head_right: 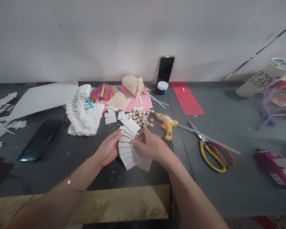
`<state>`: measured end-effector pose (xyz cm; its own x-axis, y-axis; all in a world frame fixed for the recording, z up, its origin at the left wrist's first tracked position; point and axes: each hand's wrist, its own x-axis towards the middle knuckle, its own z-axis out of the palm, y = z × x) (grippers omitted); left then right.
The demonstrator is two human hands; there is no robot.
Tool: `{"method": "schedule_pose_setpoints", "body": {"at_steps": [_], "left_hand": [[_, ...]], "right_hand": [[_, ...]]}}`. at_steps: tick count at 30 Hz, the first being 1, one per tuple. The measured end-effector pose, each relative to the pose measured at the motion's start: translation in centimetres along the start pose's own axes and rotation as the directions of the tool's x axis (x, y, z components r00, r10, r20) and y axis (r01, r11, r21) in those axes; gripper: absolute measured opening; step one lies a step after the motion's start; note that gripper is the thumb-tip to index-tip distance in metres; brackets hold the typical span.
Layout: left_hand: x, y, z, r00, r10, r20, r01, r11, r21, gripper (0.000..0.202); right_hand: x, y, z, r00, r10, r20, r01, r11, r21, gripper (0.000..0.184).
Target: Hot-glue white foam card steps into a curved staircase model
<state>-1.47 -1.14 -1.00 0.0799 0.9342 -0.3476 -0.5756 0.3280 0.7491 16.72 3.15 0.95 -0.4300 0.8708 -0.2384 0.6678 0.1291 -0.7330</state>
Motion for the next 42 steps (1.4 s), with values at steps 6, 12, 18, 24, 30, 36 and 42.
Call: {"method": "schedule_pose_setpoints", "body": {"at_steps": [6,12,18,24,30,36,42], "left_hand": [[0.1,0.0,0.0,1.000,-0.010,-0.022,0.010,1.000,-0.001,0.039],[0.1,-0.1,0.0,1.000,0.004,-0.016,-0.004,1.000,-0.003,0.040],[0.1,-0.1,0.0,1.000,-0.001,-0.023,0.000,1.000,-0.017,0.036],[0.1,-0.1,-0.1,1.000,-0.008,-0.030,0.008,1.000,-0.017,0.037],[-0.2,0.2,0.0,0.999,-0.015,0.037,0.015,1.000,-0.009,0.038],[-1.3,0.7,0.0,0.987,-0.106,0.123,0.101,0.994,0.053,0.034],[-1.4,1.1,-0.5,0.968,-0.162,0.191,0.154,0.987,0.054,0.037]], "right_hand": [[0.1,0.1,0.1,1.000,0.002,-0.014,-0.002,0.999,0.038,0.037],[0.2,0.4,0.2,1.000,-0.001,-0.011,0.002,0.997,0.077,0.039],[0.4,0.8,0.3,0.999,0.002,-0.047,0.004,0.994,0.110,0.036],[0.5,1.1,0.2,0.997,-0.029,-0.070,0.040,0.986,0.163,0.039],[0.7,0.9,0.0,0.984,-0.054,-0.170,0.099,0.957,0.274,0.040],[0.2,0.4,-2.4,0.964,-0.084,-0.251,0.137,0.970,0.203,0.038],[1.3,-2.9,-6.2,0.982,-0.135,-0.131,0.105,0.971,-0.215,0.027]]}}
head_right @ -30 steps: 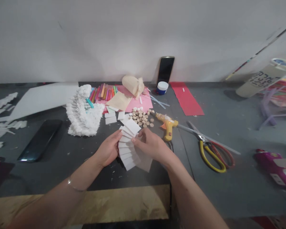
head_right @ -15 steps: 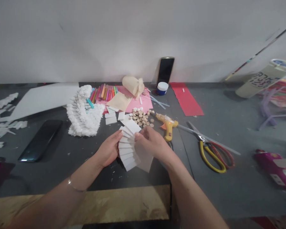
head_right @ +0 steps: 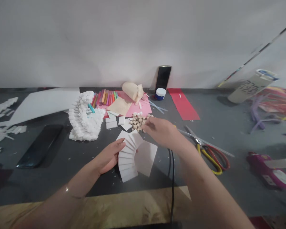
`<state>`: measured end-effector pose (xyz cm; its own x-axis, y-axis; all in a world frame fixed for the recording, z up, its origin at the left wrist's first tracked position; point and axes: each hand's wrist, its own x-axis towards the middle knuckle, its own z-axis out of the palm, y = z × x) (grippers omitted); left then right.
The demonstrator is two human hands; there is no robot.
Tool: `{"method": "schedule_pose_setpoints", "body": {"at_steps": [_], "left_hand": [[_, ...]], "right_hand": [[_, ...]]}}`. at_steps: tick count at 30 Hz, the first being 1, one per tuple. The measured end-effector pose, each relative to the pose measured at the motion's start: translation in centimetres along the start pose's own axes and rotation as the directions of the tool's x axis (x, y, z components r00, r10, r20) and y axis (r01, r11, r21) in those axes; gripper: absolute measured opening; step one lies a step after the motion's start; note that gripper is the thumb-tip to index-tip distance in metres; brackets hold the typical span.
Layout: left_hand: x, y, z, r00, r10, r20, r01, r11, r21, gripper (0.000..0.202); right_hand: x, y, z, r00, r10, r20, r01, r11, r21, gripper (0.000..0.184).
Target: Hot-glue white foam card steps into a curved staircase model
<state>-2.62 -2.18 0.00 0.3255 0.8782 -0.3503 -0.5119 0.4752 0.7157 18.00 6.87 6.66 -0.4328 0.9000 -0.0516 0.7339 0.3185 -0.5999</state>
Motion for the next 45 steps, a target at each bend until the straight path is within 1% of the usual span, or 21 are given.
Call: {"method": "schedule_pose_setpoints", "body": {"at_steps": [2,6,9,12,13,15,16,18,19,22,25,28,30,33,36,39,40,41,43,44,45], "left_hand": [[0.1,-0.1,-0.4,1.000,-0.009,0.021,0.009,1.000,-0.003,0.039],[0.3,-0.2,-1.1,0.998,-0.016,0.064,0.016,1.000,0.000,0.039],[0.2,-0.2,-1.3,0.996,-0.014,0.090,0.014,1.000,0.000,0.037],[0.1,-0.1,-1.4,0.996,-0.016,0.082,0.016,1.000,0.000,0.034],[0.1,0.0,-1.3,0.997,-0.022,0.079,0.022,1.000,-0.003,0.033],[0.2,0.1,-1.2,0.996,-0.030,0.082,0.031,0.999,-0.014,0.032],[0.3,0.1,-1.1,0.996,-0.033,0.084,0.035,0.999,-0.023,0.031],[0.5,0.1,-0.9,0.997,-0.031,0.077,0.034,0.999,-0.041,0.031],[0.6,0.1,-0.8,0.997,-0.030,0.070,0.033,0.998,-0.046,0.031],[0.6,0.1,-0.5,0.998,-0.022,0.054,0.024,0.999,-0.040,0.031],[0.3,0.0,-0.4,0.999,-0.009,0.054,0.010,1.000,-0.018,0.032],[0.1,0.0,-0.5,0.999,-0.007,0.038,0.007,1.000,0.007,0.034],[0.0,-0.1,-0.6,0.999,-0.003,0.033,0.002,1.000,0.017,0.035],[0.1,-0.1,-0.6,0.999,0.002,0.045,-0.003,1.000,0.022,0.034],[0.2,0.0,-0.5,0.999,-0.006,0.052,0.005,1.000,0.018,0.031],[0.3,0.0,-0.4,0.999,-0.011,0.051,0.010,1.000,0.014,0.028],[0.2,0.0,-0.4,0.999,-0.011,0.052,0.010,1.000,0.008,0.027],[0.2,0.0,-0.4,0.998,-0.010,0.054,0.010,1.000,0.000,0.026],[0.2,-0.1,-0.4,0.998,-0.007,0.056,0.008,1.000,-0.016,0.026],[0.2,-0.1,-0.4,0.998,-0.007,0.054,0.008,1.000,-0.021,0.026],[0.2,-0.2,-0.5,0.999,-0.008,0.049,0.009,1.000,-0.022,0.027]], "right_hand": [[2.4,-1.0,0.0,0.999,-0.039,0.031,0.042,0.994,-0.103,0.026],[7.7,-2.4,1.6,0.992,-0.070,0.103,0.095,0.959,-0.266,0.024],[9.2,-2.5,1.0,0.995,-0.066,0.073,0.087,0.937,-0.337,0.018],[6.9,-1.1,-1.4,0.999,-0.004,-0.037,-0.012,0.907,-0.422,0.023],[5.5,-0.2,-2.2,0.996,0.045,-0.073,-0.074,0.890,-0.450,0.029],[2.3,1.7,-3.1,0.981,0.169,-0.094,-0.194,0.873,-0.448,0.042],[0.8,2.8,-3.1,0.962,0.252,-0.102,-0.270,0.849,-0.454,0.048],[-1.7,4.9,-1.9,0.917,0.386,-0.101,-0.385,0.793,-0.471,0.051],[-2.5,5.9,-1.0,0.907,0.404,-0.119,-0.410,0.784,-0.467,0.049],[-3.2,8.1,2.2,0.892,0.403,-0.204,-0.451,0.815,-0.363,0.053],[-2.6,9.2,3.9,0.858,0.427,-0.284,-0.488,0.851,-0.195,0.045],[-2.1,9.6,3.9,0.843,0.442,-0.306,-0.489,0.867,-0.095,0.028],[-2.1,10.0,3.6,0.825,0.456,-0.334,-0.500,0.865,-0.054,0.024],[-2.4,10.8,3.2,0.762,0.484,-0.430,-0.494,0.864,0.097,0.037],[-2.5,11.1,3.0,0.696,0.487,-0.528,-0.428,0.871,0.240,0.053],[-2.7,10.0,2.5,0.640,0.497,-0.587,-0.311,0.865,0.393,0.045],[-2.7,9.4,2.2,0.641,0.509,-0.574,-0.233,0.842,0.486,0.040],[-2.8,8.7,2.0,0.663,0.516,-0.543,-0.139,0.797,0.588,0.037],[-3.1,7.6,1.6,0.746,0.495,-0.445,0.004,0.665,0.747,0.037],[-3.2,7.2,1.5,0.781,0.476,-0.404,0.028,0.620,0.784,0.040],[-3.3,6.9,1.5,0.805,0.458,-0.376,0.026,0.607,0.794,0.042]]}}
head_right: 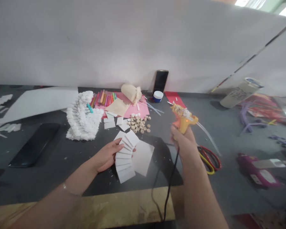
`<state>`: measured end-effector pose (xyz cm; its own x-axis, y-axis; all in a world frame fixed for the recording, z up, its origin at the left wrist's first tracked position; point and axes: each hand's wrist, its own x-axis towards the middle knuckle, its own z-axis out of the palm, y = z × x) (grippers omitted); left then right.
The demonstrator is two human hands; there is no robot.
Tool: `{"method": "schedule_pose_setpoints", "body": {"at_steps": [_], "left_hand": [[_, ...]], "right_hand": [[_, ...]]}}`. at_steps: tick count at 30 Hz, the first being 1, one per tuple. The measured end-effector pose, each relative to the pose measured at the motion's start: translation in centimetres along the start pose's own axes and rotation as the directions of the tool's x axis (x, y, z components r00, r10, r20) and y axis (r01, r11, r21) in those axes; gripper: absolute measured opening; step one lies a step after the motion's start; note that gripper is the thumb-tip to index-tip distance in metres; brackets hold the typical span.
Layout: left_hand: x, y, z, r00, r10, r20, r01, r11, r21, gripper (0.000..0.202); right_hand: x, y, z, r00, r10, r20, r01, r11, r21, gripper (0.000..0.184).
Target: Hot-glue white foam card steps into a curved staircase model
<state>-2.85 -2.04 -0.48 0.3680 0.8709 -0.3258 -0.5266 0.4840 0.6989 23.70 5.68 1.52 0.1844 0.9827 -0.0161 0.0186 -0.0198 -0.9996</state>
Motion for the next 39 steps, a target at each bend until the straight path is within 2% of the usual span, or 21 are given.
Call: {"method": "schedule_pose_setpoints", "body": {"at_steps": [3,6,8,12,15,18,20,22,25,29,34,39], "left_hand": [[0.0,-0.1,-0.1,1.000,-0.006,-0.026,0.006,1.000,0.004,0.030],[0.1,-0.1,-0.2,0.999,-0.009,-0.039,0.010,1.000,0.012,0.031],[0.1,-0.1,-0.2,0.999,-0.015,-0.039,0.016,1.000,0.014,0.032],[0.2,-0.2,-0.2,0.999,-0.017,-0.039,0.017,1.000,0.001,0.030],[0.2,-0.2,-0.1,0.998,-0.015,-0.058,0.015,1.000,-0.004,0.031],[0.2,-0.3,0.0,0.996,-0.011,-0.085,0.011,1.000,-0.002,0.034],[0.2,-0.4,0.1,0.995,-0.009,-0.096,0.009,1.000,0.000,0.035],[0.2,-0.4,0.3,0.994,-0.007,-0.105,0.008,1.000,0.003,0.035],[0.2,-0.3,0.3,0.993,-0.002,-0.118,0.002,1.000,0.001,0.035],[0.3,-0.4,0.3,0.993,-0.004,-0.114,0.003,1.000,-0.006,0.034],[0.3,-0.5,0.3,0.994,-0.001,-0.113,0.000,1.000,-0.012,0.036],[0.2,-0.4,0.4,0.993,-0.003,-0.115,0.003,1.000,-0.001,0.040]], "right_hand": [[-0.3,0.1,-0.1,0.998,-0.011,0.061,0.015,0.998,-0.067,0.040],[-0.6,0.4,-0.3,0.988,-0.062,0.145,0.065,0.998,-0.014,0.029],[-0.8,0.5,-0.6,0.975,-0.060,0.214,0.066,0.998,-0.021,0.029],[-1.5,0.6,-1.1,0.922,0.088,0.376,0.015,0.965,-0.262,0.031],[-2.2,0.9,-1.1,0.883,0.140,0.448,0.019,0.943,-0.331,0.035],[-3.0,1.1,-0.3,0.878,0.163,0.450,0.014,0.931,-0.364,0.037],[-3.5,0.9,0.5,0.894,0.153,0.421,0.030,0.917,-0.397,0.034],[-3.9,0.7,1.3,0.905,0.118,0.408,0.081,0.895,-0.438,0.032],[-4.1,0.5,2.0,0.887,0.080,0.454,0.176,0.852,-0.493,0.028],[-4.1,0.6,2.2,0.889,0.041,0.457,0.218,0.838,-0.500,0.028],[-4.5,0.5,2.4,0.877,0.080,0.473,0.190,0.848,-0.495,0.032],[-4.7,0.4,2.4,0.887,0.070,0.457,0.220,0.806,-0.550,0.032]]}}
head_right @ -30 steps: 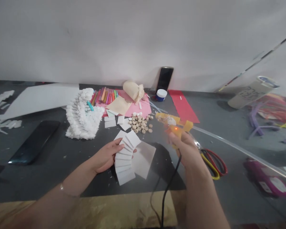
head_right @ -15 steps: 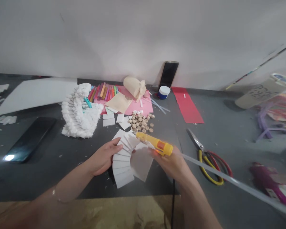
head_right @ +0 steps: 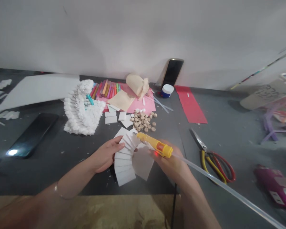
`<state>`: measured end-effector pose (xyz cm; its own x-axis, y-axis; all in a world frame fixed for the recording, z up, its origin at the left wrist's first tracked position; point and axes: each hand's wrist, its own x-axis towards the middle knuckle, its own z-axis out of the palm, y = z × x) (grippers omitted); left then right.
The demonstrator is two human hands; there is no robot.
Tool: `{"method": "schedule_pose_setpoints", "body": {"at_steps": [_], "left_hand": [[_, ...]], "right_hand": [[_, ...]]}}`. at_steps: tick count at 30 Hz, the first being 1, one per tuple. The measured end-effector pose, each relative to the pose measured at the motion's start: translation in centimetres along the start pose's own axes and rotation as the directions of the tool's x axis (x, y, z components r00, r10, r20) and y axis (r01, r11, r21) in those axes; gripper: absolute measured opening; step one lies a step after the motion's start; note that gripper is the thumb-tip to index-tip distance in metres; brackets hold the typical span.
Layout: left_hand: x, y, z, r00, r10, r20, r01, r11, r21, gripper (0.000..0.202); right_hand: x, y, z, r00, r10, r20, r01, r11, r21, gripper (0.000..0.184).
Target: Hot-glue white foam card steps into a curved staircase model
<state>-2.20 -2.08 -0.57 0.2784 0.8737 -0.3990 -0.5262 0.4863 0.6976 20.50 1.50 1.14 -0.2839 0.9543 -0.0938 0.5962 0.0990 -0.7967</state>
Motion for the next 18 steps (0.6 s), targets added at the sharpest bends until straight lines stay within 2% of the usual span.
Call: {"method": "schedule_pose_setpoints", "body": {"at_steps": [6,10,14,18], "left_hand": [[-0.1,0.1,0.0,1.000,-0.006,0.003,0.006,1.000,0.006,0.041],[0.0,0.0,-0.2,1.000,0.000,0.014,0.000,1.000,0.013,0.039],[0.0,0.0,-0.2,1.000,-0.001,0.013,0.001,1.000,0.011,0.038],[0.0,0.0,-0.1,1.000,-0.007,-0.001,0.007,1.000,0.008,0.040]], "right_hand": [[0.0,0.4,0.1,0.999,-0.017,-0.043,0.015,0.999,-0.030,0.033],[0.0,0.8,0.2,0.999,0.001,-0.044,-0.002,1.000,-0.018,0.032],[0.0,1.1,0.3,0.995,0.042,-0.095,-0.044,0.999,-0.019,0.039],[0.0,0.7,0.1,0.999,0.031,-0.044,-0.031,1.000,0.000,0.032]]}}
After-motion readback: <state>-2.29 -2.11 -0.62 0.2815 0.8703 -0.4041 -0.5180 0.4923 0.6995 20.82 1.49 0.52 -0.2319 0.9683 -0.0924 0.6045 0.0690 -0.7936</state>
